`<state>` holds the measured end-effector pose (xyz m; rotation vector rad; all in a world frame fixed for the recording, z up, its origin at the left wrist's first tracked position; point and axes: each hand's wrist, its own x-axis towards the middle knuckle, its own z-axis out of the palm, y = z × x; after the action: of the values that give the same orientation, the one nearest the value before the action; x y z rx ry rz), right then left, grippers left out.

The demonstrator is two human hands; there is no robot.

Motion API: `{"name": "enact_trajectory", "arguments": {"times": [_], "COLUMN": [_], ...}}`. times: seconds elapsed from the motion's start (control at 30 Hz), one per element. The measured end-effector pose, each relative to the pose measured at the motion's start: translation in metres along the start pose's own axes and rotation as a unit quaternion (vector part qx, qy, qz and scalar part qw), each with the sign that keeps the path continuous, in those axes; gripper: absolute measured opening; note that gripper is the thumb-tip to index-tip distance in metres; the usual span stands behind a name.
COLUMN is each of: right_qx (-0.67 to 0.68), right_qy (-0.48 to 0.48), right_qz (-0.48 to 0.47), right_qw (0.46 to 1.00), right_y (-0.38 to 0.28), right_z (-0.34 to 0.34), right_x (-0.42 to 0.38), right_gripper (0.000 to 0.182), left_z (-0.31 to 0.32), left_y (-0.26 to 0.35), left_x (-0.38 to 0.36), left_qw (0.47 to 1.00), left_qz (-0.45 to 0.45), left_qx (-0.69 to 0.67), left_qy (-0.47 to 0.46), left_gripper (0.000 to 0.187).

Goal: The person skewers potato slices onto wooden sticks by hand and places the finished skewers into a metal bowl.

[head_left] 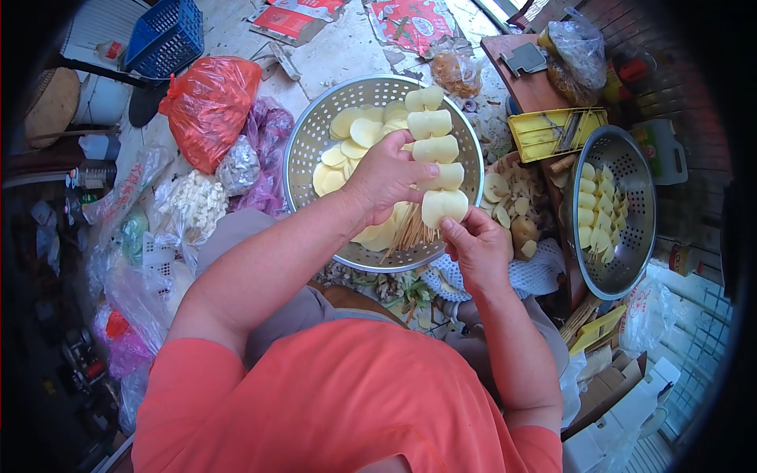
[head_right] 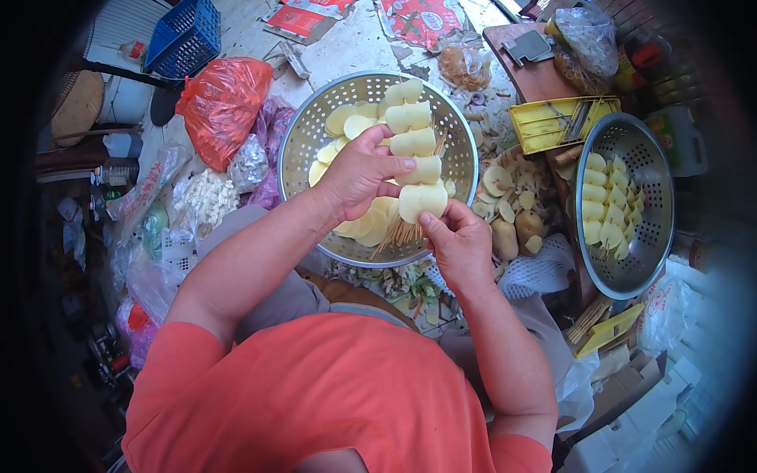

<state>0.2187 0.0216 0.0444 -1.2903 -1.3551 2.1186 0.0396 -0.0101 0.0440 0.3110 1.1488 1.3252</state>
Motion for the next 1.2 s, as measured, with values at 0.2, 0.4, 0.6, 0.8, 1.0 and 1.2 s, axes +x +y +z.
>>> {"name": "enact_trajectory", "arguments": {"times": [0.2,0.4,0.6,0.8,1.0,1.2], "right_qx": [-0.011,-0.017,-0.039,-0.048,-0.068,-0.082], "right_qy": [-0.01,-0.037,-0.038,-0.027,-0.02,-0.054], "right_qz": [0.001,0.01,-0.002,-0.013,-0.003,-0.012], "right_qw": [1.0,0.999,0.999,0.998,0.997,0.995], "right_y": [0.001,0.005,0.009,0.009,0.012,0.005], "right_z": [0.001,0.002,-0.002,-0.004,-0.006,-0.012], "right_x": [-0.001,-0.002,-0.001,-0.001,-0.002,-0.004], "right_gripper": [0.013,0.012,0.012,0.012,0.012,0.018], "left_z": [-0.011,-0.025,-0.021,-0.021,-0.032,-0.034], "left_y": [0.019,0.022,0.019,0.02,0.028,0.031], "left_x": [0.009,0.024,0.023,0.023,0.029,0.032], "left_qw": [0.992,0.989,0.986,0.989,0.981,0.988], "left_qz": [-0.051,0.044,0.071,0.063,0.058,-0.001], "left_qx": [0.1,-0.044,0.048,0.018,-0.041,-0.089], "left_qy": [0.066,0.136,0.141,0.136,0.18,0.125], "left_gripper": [0.039,0.029,0.023,0.024,0.027,0.027]}}
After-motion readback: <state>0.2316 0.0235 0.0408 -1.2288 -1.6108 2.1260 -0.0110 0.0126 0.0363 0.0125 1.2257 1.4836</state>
